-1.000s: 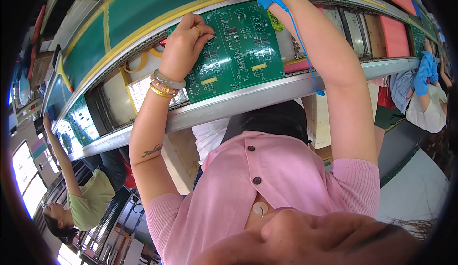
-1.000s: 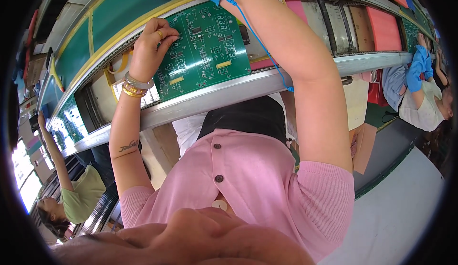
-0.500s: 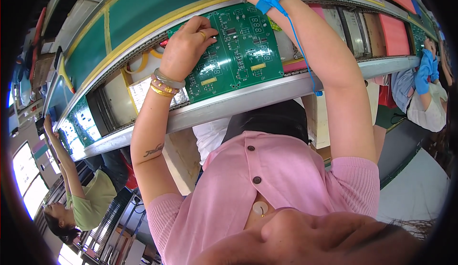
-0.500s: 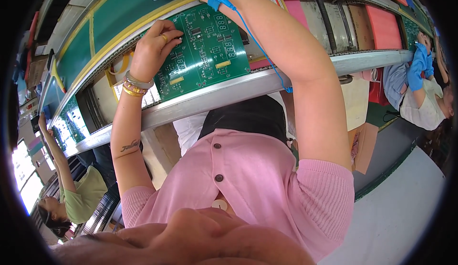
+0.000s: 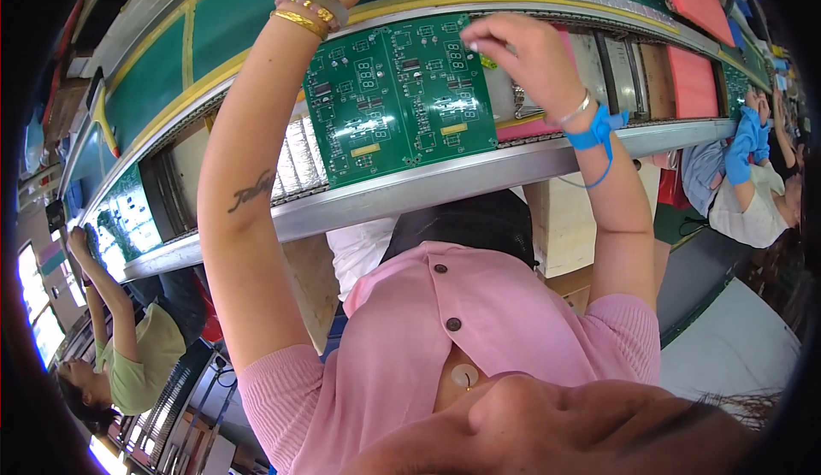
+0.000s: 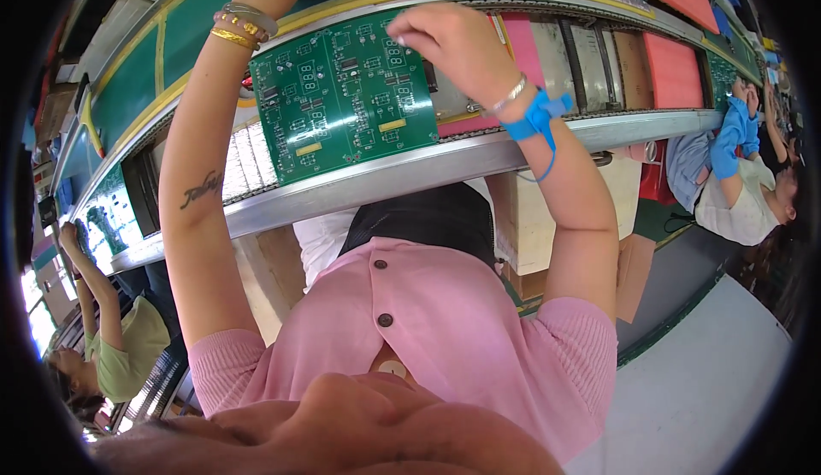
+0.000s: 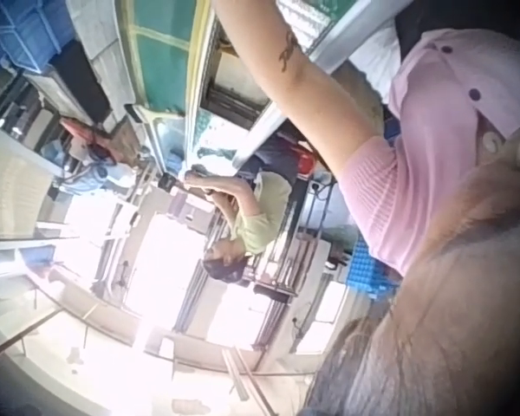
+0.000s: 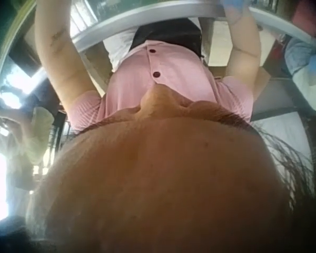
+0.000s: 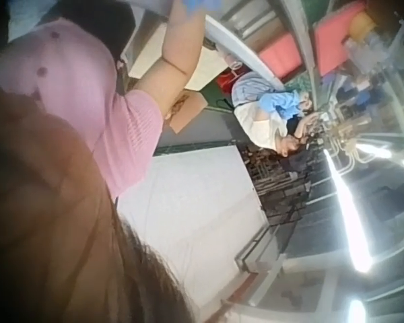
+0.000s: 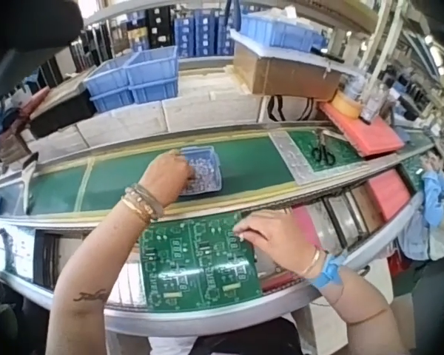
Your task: The person assembles electronic components onto a printed circuit board by hand, taking components from a container and placing them onto the board on a conveyor belt.
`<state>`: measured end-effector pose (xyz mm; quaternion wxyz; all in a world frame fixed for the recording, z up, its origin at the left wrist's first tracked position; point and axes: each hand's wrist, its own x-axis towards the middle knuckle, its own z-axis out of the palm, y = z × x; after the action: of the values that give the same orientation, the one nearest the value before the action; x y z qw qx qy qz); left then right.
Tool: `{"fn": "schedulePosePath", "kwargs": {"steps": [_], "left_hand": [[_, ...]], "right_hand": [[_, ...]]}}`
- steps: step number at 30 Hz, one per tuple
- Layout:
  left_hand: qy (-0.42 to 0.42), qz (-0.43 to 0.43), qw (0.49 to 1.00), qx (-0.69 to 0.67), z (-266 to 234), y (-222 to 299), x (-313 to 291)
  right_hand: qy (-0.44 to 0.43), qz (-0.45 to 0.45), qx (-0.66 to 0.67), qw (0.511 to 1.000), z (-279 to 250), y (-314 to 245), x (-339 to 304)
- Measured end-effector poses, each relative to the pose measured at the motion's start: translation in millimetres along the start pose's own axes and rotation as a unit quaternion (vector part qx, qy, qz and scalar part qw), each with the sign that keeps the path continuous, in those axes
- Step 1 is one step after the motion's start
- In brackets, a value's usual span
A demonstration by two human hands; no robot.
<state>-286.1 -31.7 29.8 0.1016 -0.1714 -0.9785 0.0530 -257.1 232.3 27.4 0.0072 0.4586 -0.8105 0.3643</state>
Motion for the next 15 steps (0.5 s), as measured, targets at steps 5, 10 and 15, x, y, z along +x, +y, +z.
{"fn": "schedulePosePath", "kwargs": {"steps": [5,10,15], "left_hand": [[0.241,0.121,0.911,-0.311,31,-18,-13],[0.034,-0.036,0.994,-0.097,14,3,-4],[0.054,-0.097,0.985,-0.135,6,7,-5]], "right_hand": [[-0.019,0.040,0.002,0.999,4,7,-26],[-0.024,0.014,-0.030,0.999,8,14,-29],[-0.021,0.008,-0.053,0.998,12,11,-31]]}}
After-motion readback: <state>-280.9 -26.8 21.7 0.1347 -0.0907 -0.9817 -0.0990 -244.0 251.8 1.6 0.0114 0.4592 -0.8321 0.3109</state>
